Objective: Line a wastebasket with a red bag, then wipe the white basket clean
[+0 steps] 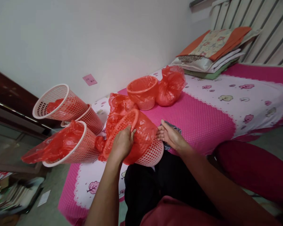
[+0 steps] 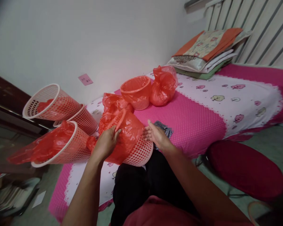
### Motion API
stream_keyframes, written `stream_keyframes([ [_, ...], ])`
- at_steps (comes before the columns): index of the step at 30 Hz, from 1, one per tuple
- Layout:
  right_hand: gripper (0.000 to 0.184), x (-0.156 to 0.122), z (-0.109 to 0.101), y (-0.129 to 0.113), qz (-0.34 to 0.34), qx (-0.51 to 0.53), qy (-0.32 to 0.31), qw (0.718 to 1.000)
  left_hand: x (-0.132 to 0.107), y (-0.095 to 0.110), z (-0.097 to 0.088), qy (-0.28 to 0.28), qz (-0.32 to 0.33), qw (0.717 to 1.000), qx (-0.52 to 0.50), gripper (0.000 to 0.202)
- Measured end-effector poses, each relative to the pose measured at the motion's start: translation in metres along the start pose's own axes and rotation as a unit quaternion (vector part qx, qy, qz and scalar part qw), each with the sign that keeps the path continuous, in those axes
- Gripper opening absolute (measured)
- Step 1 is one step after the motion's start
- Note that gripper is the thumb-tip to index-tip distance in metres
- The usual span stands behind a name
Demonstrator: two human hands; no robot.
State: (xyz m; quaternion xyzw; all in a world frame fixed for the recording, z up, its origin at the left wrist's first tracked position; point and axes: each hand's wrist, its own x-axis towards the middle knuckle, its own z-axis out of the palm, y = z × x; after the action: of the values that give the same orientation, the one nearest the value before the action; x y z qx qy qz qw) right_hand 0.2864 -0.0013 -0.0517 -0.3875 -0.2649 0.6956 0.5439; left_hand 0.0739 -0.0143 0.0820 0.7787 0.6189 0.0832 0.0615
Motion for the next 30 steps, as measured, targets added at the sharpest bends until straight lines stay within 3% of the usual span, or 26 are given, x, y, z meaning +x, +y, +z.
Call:
stream_keyframes([
  [2, 0.04, -0.002, 0.009, 0.006, 0.016, 0.043, -0.05, 0.998, 0.001, 0.0, 0.0, -0.001, -0.003, 1.0, 0.0, 0.025],
  [4, 0.031, -0.001, 0.016, 0.01, -0.007, 0.066, -0.062, 0.996, 0.001, -0.002, 0.001, -0.003, -0.004, 1.0, -0.009, 0.025],
  [10, 0.038, 0.006, 0.017, 0.015, -0.037, 0.068, 0.012, 0.997, 0.0, -0.011, 0.002, 0.013, 0.027, 0.998, -0.049, 0.026],
  [15, 0.047, -0.005, 0.024, 0.017, -0.011, 0.1, -0.009, 0.995, 0.0, -0.01, 0.001, 0.007, 0.023, 0.999, -0.038, 0.03],
  [19, 0.049, -0.009, 0.024, 0.026, -0.039, 0.009, -0.039, 0.998, 0.0, -0.009, 0.002, 0.008, 0.01, 1.0, -0.021, 0.027],
  [22, 0.047, -0.005, 0.016, 0.031, -0.046, -0.033, -0.007, 0.998, 0.0, -0.009, 0.003, 0.006, -0.001, 1.0, -0.016, 0.027],
  [26, 0.042, -0.005, 0.01, 0.026, -0.03, 0.011, 0.039, 0.999, 0.001, -0.007, 0.001, -0.005, -0.007, 1.0, -0.027, 0.026],
  [30, 0.044, -0.014, 0.023, 0.023, 0.012, 0.022, -0.042, 0.999, 0.004, -0.004, 0.002, -0.008, -0.002, 0.999, -0.038, 0.026],
])
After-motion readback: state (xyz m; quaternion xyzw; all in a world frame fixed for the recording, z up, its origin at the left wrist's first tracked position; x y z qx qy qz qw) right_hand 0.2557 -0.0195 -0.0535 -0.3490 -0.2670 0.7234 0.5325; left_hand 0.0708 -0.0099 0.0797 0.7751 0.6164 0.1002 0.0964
